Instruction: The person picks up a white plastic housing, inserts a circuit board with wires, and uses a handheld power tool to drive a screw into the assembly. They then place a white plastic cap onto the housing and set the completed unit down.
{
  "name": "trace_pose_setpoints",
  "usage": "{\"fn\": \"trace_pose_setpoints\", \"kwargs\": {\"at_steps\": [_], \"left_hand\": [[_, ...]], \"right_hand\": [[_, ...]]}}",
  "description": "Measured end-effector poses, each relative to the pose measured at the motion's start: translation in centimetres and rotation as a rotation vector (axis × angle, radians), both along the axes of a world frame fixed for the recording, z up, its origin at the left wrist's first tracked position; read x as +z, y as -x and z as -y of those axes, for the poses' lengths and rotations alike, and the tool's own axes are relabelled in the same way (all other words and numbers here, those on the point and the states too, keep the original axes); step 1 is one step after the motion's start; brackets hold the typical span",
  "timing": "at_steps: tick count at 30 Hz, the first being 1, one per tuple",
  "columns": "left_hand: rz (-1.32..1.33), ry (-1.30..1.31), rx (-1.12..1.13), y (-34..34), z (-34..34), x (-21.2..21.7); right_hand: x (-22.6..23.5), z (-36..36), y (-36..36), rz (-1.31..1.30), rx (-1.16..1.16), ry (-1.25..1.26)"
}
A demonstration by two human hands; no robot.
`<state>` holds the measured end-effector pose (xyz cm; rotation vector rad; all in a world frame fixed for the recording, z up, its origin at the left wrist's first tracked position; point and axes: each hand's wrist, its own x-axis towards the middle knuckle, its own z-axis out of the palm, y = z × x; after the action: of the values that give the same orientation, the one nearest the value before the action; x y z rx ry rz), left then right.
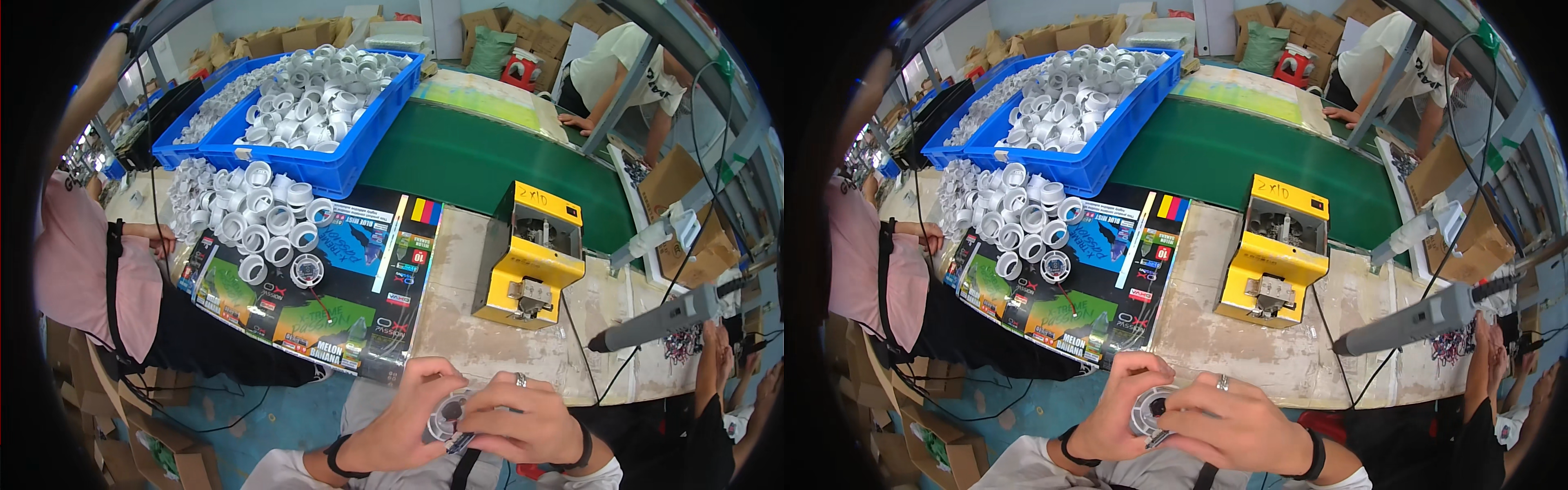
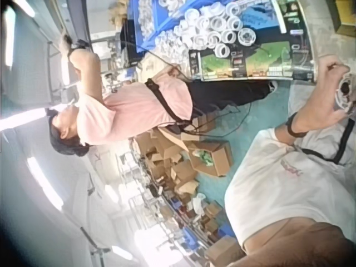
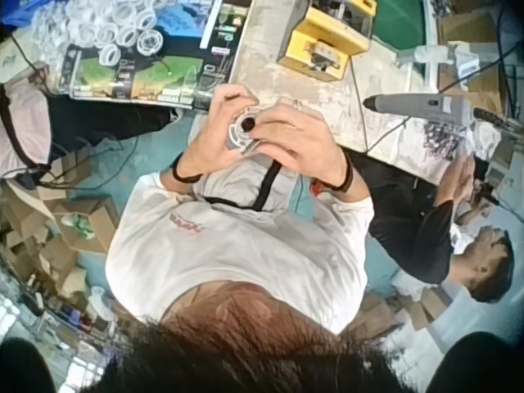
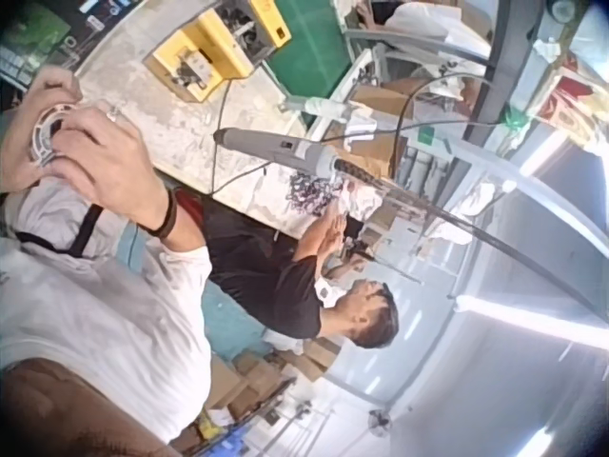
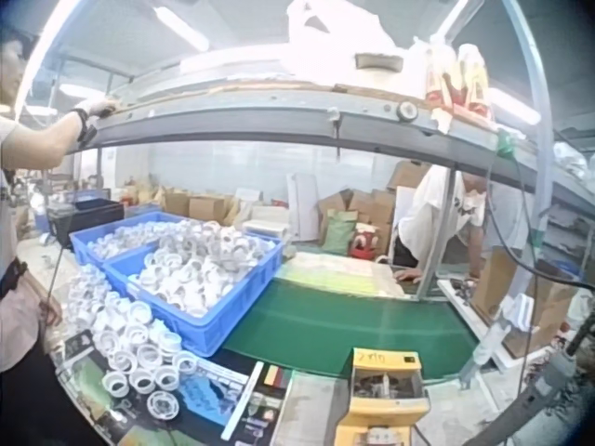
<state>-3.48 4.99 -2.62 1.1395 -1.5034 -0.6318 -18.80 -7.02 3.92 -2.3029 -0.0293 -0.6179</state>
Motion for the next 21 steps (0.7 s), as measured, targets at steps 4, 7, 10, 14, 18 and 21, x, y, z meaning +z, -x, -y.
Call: {"fn": "trace_pose_setpoints", "kwargs": {"at_steps": [4,7,10,14,18,21], "left_hand": [[-0.003,-0.001,0.004,0.2,-0.1,0.0],[0.01,0.012,0.041,0.1,-0.3,0.1],[0.0,-0.016,0.02,0.0,-0.1,0.0],[-0.011,-0.015,-0.002,0.1,-0.1,0.0],[-0.007,-0.03,-0.042,0.1,0.0,0.2],[0.094,-0.102,-0.149,-0.2,0.2,0.0]], "right_hand": [[-0.3,-0.5,0.8,-0.031,-0.075,-0.072],[-0.4,-0.6,0.9,-0.065,-0.094,-0.087],[-0.2,-0.6,0.4,-0.016,-0.063,-0.122],[-0.8,-0.7,0.5,0.118,0.03,-0.077],[0.1,-0.4,0.7,0.088,0.081,0.11],[2.1,0.2,0.1,-0.053,0.166,0.174]]}}
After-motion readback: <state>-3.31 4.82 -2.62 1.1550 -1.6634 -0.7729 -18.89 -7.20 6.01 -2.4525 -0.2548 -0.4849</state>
